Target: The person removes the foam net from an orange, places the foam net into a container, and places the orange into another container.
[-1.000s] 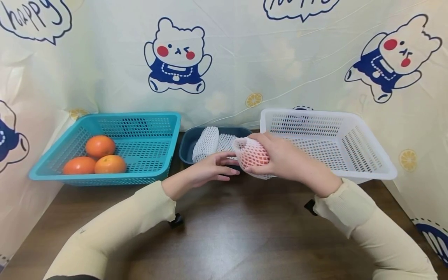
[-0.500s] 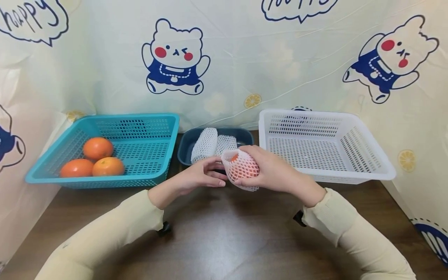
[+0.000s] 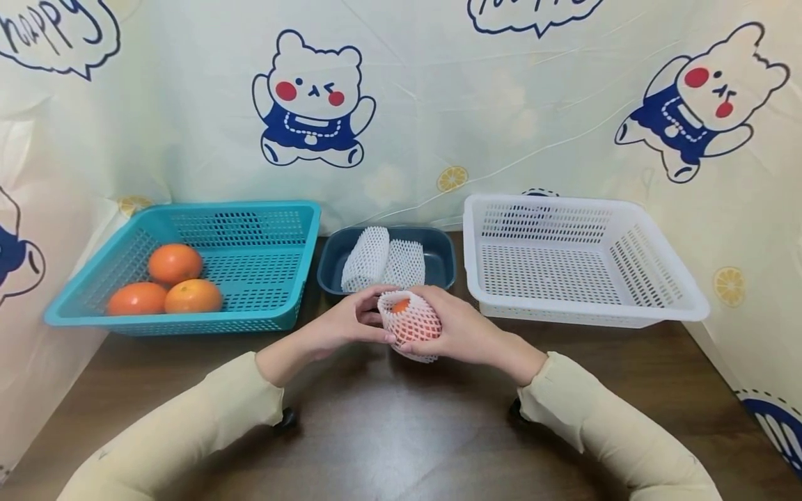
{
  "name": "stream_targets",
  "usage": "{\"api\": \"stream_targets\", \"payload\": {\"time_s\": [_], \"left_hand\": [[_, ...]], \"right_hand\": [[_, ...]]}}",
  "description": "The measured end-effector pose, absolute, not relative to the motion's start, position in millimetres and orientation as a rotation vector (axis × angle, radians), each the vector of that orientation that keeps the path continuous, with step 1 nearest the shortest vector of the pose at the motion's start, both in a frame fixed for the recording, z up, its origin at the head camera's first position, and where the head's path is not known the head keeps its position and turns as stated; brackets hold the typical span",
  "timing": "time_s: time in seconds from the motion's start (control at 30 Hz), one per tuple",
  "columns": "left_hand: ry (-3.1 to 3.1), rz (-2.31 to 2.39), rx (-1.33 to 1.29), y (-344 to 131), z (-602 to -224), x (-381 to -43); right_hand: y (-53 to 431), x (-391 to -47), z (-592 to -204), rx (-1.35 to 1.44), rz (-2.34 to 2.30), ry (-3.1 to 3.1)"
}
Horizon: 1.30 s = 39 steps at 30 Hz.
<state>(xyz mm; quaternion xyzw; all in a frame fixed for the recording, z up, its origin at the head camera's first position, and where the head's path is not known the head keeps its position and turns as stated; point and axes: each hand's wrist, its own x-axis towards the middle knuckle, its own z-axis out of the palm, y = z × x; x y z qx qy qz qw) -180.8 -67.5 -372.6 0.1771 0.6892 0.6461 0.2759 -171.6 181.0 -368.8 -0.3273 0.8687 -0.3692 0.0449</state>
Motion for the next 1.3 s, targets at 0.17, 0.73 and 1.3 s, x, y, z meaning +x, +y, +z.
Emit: {"api": "stream_targets", "payload": {"time_s": [0.17, 0.73, 1.3], "left_hand": [[1.854, 1.743, 0.475, -72.6, -380.1, -178.4], [1.947, 1.661, 0.429, -77.2, -390.2, -180.9], [1.983, 1.751, 0.436, -72.8, -395.0, -181.7]], "right_hand": [[174.6, -171.3, -381.8, -1.016, -1.178, 2.600], [167.8, -172.8, -404.1, -1.043, -1.226, 2.460], [177.2, -171.8, -399.1, -1.092, -1.078, 2.567]]}}
